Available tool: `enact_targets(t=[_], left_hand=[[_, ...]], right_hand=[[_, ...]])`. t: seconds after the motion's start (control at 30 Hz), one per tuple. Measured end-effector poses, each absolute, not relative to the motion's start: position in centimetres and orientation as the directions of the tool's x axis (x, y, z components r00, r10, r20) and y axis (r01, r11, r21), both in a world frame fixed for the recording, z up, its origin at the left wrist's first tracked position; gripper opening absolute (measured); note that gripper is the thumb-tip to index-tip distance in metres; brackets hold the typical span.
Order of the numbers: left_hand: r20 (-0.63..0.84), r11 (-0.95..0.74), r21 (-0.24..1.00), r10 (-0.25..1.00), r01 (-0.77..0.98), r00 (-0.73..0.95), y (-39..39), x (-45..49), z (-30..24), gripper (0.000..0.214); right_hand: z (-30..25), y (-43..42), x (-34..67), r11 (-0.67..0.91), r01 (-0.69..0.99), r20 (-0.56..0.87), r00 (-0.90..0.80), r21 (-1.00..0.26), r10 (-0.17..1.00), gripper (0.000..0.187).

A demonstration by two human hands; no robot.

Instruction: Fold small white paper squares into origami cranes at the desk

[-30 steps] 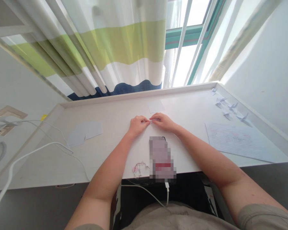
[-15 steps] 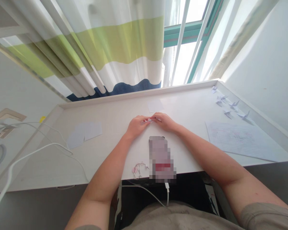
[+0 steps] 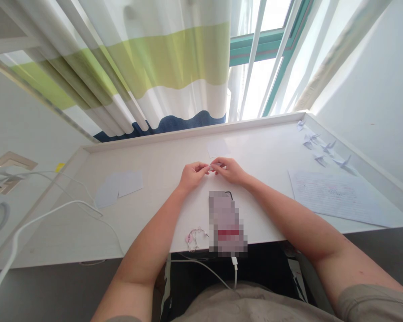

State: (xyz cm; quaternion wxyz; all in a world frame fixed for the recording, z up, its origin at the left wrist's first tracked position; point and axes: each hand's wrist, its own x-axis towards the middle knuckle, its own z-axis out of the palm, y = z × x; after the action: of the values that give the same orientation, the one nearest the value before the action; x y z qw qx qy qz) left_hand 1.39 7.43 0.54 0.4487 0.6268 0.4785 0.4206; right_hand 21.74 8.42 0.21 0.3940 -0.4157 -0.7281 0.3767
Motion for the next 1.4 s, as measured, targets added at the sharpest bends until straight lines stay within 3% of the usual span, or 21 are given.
enact_targets(t=[0.13,0.4,0.57,1.07,1.4], left_hand=[[0.031,-0.051,0.994,0.979,0.096,0.200,7.2,1.6,1.3,0.038],[0.002,-0.013,0.999,0.970,0.046,0.245,6.7,1.8,1.6,0.046],[-0.004,-0.005,0.998,0.988,0.060,0.155,7.0,2.0,1.2,0.047],[0.034,-0.039,0.999,0.955,0.008,0.295,6.7,2.2,0.8,0.051],[0.028,-0.025,1.000,0.960,-0.013,0.279,6.5,2.2,1.1,0.049]], right_hand=[[0.5,8.3,21.5,0.229,0.165,0.175,-0.289,-0.959,0.941,0.025],[0.5,8.6,21.7,0.181,0.032,0.163,-0.302,-0.983,0.939,0.031],[0.2,8.6,21.7,0.189,-0.057,0.197,-0.238,-0.980,0.951,0.044],[0.6,8.2,21.4,0.235,-0.012,0.232,-0.215,-0.972,0.949,0.049],[0.2,8.2,21.3,0.215,0.014,0.204,-0.249,-0.977,0.947,0.048]])
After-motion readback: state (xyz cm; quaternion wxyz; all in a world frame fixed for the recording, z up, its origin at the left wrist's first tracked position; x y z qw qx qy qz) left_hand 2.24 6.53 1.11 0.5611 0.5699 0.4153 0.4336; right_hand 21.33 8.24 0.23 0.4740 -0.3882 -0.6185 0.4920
